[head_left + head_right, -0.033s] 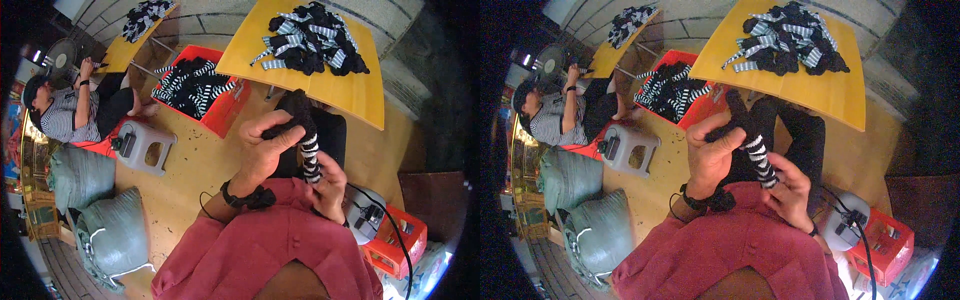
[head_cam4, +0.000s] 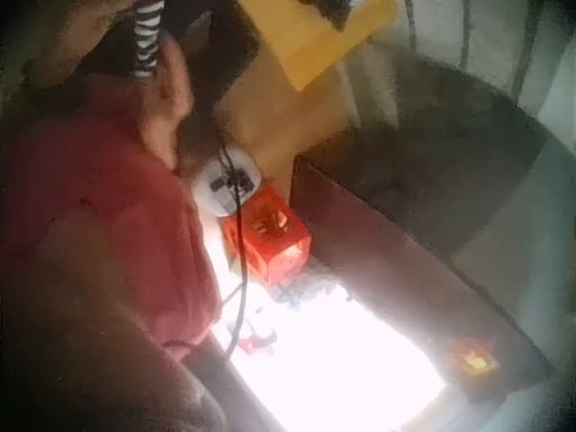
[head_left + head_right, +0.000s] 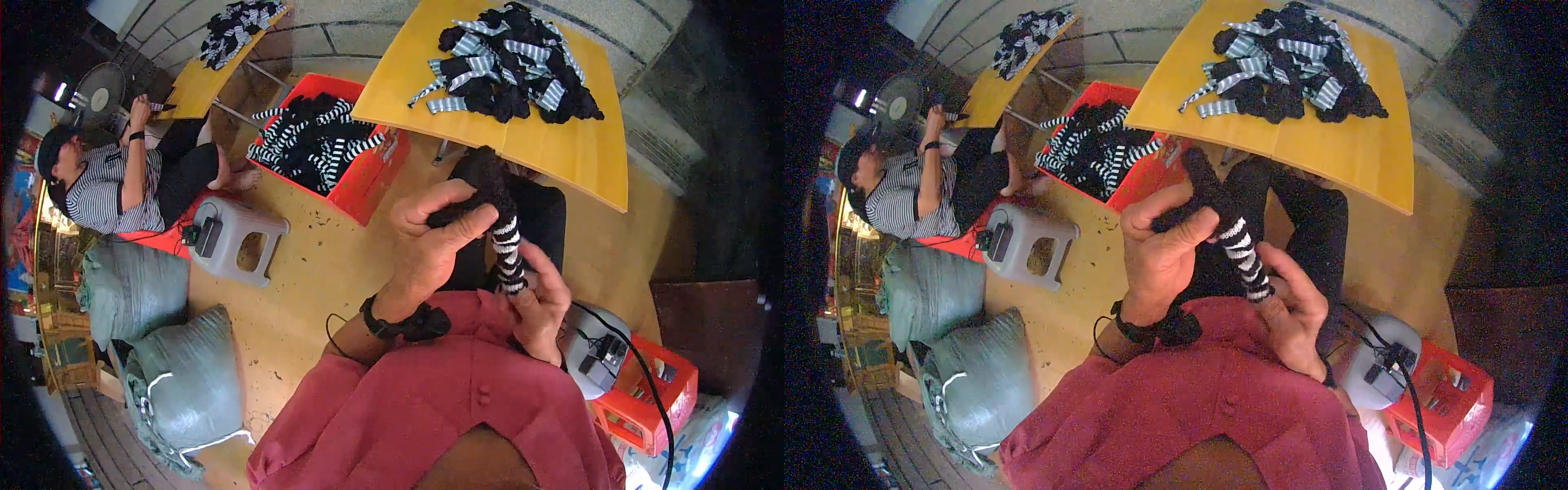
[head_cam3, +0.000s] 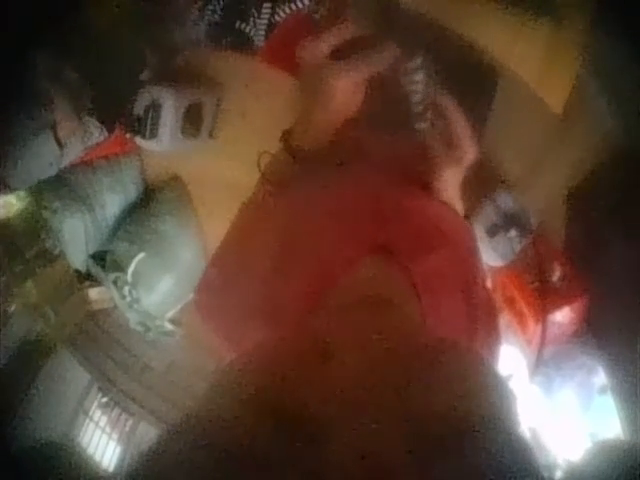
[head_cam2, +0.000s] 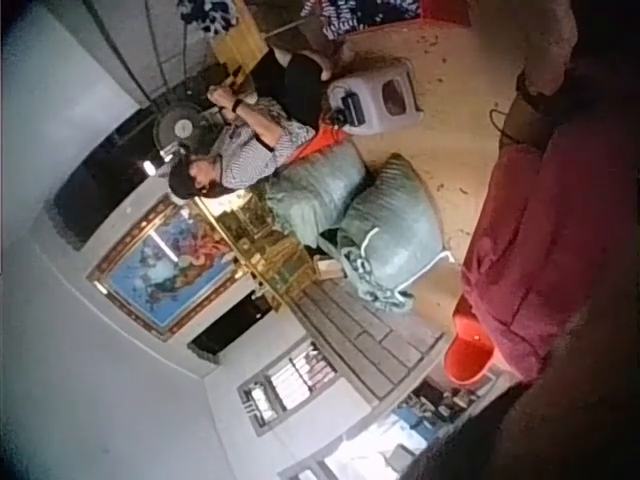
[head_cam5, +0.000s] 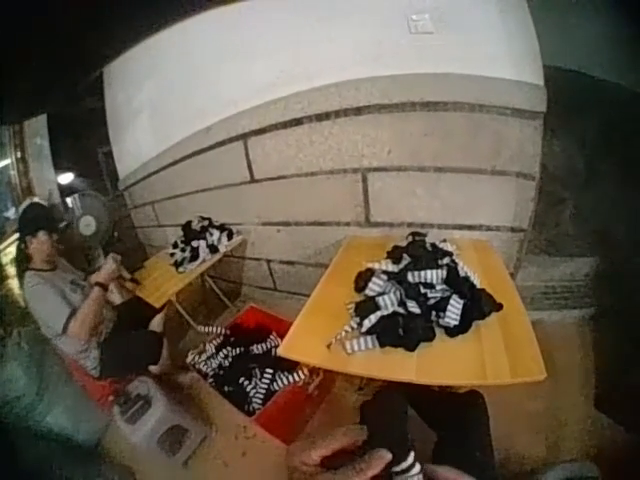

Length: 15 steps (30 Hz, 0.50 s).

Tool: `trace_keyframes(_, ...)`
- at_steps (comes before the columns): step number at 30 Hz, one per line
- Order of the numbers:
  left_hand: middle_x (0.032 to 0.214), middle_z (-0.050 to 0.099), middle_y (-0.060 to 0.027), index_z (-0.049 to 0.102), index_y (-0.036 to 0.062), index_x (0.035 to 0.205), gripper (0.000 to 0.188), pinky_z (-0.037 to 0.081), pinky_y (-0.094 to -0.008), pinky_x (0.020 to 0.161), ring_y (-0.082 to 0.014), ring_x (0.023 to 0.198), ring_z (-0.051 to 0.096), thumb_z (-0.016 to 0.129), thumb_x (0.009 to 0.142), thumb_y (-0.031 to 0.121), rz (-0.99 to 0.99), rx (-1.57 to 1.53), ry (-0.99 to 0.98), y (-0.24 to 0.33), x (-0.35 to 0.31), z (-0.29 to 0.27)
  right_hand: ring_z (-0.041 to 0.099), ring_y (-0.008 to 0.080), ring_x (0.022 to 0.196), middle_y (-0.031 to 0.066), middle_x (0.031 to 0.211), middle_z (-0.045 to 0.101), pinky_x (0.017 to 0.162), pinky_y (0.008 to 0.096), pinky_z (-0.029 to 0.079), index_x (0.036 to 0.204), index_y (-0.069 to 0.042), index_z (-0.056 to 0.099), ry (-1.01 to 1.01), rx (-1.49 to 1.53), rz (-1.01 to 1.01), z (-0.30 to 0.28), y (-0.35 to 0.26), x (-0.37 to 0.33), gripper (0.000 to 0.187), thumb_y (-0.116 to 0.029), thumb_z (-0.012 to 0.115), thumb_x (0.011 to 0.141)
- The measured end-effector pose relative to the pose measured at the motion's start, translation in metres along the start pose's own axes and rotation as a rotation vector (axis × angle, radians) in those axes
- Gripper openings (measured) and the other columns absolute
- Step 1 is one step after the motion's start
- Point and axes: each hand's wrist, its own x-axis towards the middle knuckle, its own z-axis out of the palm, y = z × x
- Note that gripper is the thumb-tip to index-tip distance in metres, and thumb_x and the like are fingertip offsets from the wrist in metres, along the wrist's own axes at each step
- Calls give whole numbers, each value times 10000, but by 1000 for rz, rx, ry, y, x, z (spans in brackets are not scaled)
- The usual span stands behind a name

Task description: A worker is using a metal rod to turn fabric tubes or socks right-side out in a manufacturing setting.

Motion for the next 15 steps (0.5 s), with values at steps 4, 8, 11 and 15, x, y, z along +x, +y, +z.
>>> trace_keyframes(4, 734, 617, -29, 625, -19, 842, 140, 442, -199, 594, -73, 649, 549, 699, 752, 59, -110, -66, 4, -5, -1, 4, 515, 57, 681, 49, 886, 613, 598, 179, 407, 1185, 17, 510, 209, -337, -217, 1, 5, -1, 384, 89, 532, 808)
trace_keyframes(8, 769, 596, -27, 618, -13, 828, 103, 446, -214, 641, -88, 708, 550, 672, 779, 59, -190, -216, -100, -32, 0, 0, 520, 62, 640, 35, 827, 600, 511, 176, 408, 1175, 3, 507, 196, -37, -79, -7, -1, 5, 337, 49, 523, 842)
trace_keyframes(11, 902, 590, -61, 604, -15, 921, 161, 447, -232, 725, -114, 824, 551, 660, 784, 48, -130, -94, -255, -42, 8, 3, 501, 63, 570, 41, 758, 585, 425, 174, 353, 1159, -1, 491, 301, -80, -45, -12, -1, 14, 303, 17, 513, 858)
trace_keyframes(15, 1028, 575, -110, 533, -12, 1079, 281, 448, -333, 843, -205, 940, 567, 582, 861, 159, -338, -416, -203, -42, 34, 17, 492, 64, 547, 48, 748, 586, 422, 174, 350, 1146, -8, 475, 302, -91, 87, -20, 3, 22, 276, -8, 502, 871)
